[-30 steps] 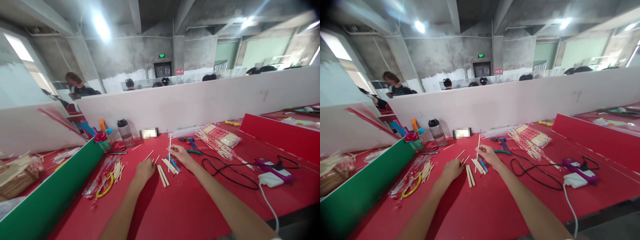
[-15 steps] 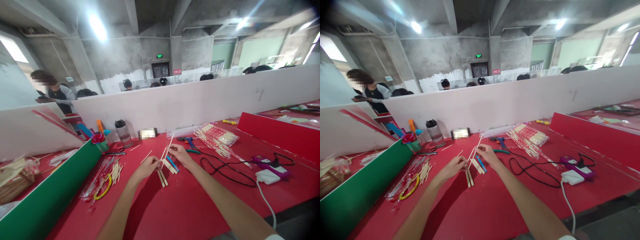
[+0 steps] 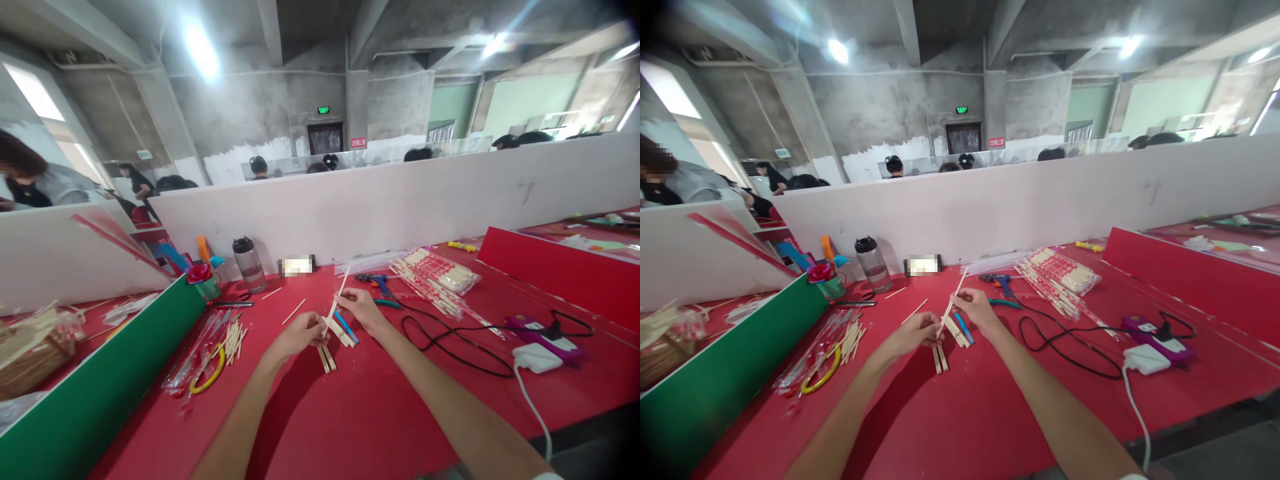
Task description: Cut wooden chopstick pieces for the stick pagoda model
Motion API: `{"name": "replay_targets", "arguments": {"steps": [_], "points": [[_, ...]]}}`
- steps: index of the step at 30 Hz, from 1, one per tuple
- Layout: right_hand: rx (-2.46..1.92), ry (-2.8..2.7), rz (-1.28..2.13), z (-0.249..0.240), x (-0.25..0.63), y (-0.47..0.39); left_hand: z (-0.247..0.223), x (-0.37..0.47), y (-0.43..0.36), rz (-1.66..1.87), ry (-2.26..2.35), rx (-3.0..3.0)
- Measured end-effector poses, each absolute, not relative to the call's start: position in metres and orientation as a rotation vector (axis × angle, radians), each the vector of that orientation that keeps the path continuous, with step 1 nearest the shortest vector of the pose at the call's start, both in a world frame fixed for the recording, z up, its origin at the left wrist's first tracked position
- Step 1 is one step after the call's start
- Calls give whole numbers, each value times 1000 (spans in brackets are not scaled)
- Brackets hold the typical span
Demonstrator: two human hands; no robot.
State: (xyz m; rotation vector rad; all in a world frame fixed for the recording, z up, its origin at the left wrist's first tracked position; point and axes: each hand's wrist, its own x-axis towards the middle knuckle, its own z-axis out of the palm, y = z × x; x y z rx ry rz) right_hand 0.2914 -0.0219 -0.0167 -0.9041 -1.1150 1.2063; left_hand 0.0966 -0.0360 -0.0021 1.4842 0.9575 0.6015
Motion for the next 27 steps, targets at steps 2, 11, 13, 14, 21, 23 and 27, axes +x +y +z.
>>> {"name": "replay_targets", "arguments": {"steps": [2, 11, 13, 14, 21, 23, 27], "points": [[-908, -1111, 1193, -16, 294, -21, -3, 97, -36, 626, 931, 1494], [-785, -1037, 1317, -12, 302, -22, -8, 99, -30, 722, 981, 1389], [-759, -1043, 1341, -12, 303, -22, -4, 98, -31, 715, 991, 1364], [-750, -1044, 1347, -12, 303, -22, -3, 98, -32, 712, 995, 1353], [-740, -1051, 1350, -14, 304, -20, 1, 98, -35, 721, 991, 1307], [-746, -1040, 1356, -15, 304, -20, 3, 98, -37, 719, 989, 1310], [-762, -1034, 1352, -14, 304, -21, 8, 99, -40, 713, 995, 1323]]}}
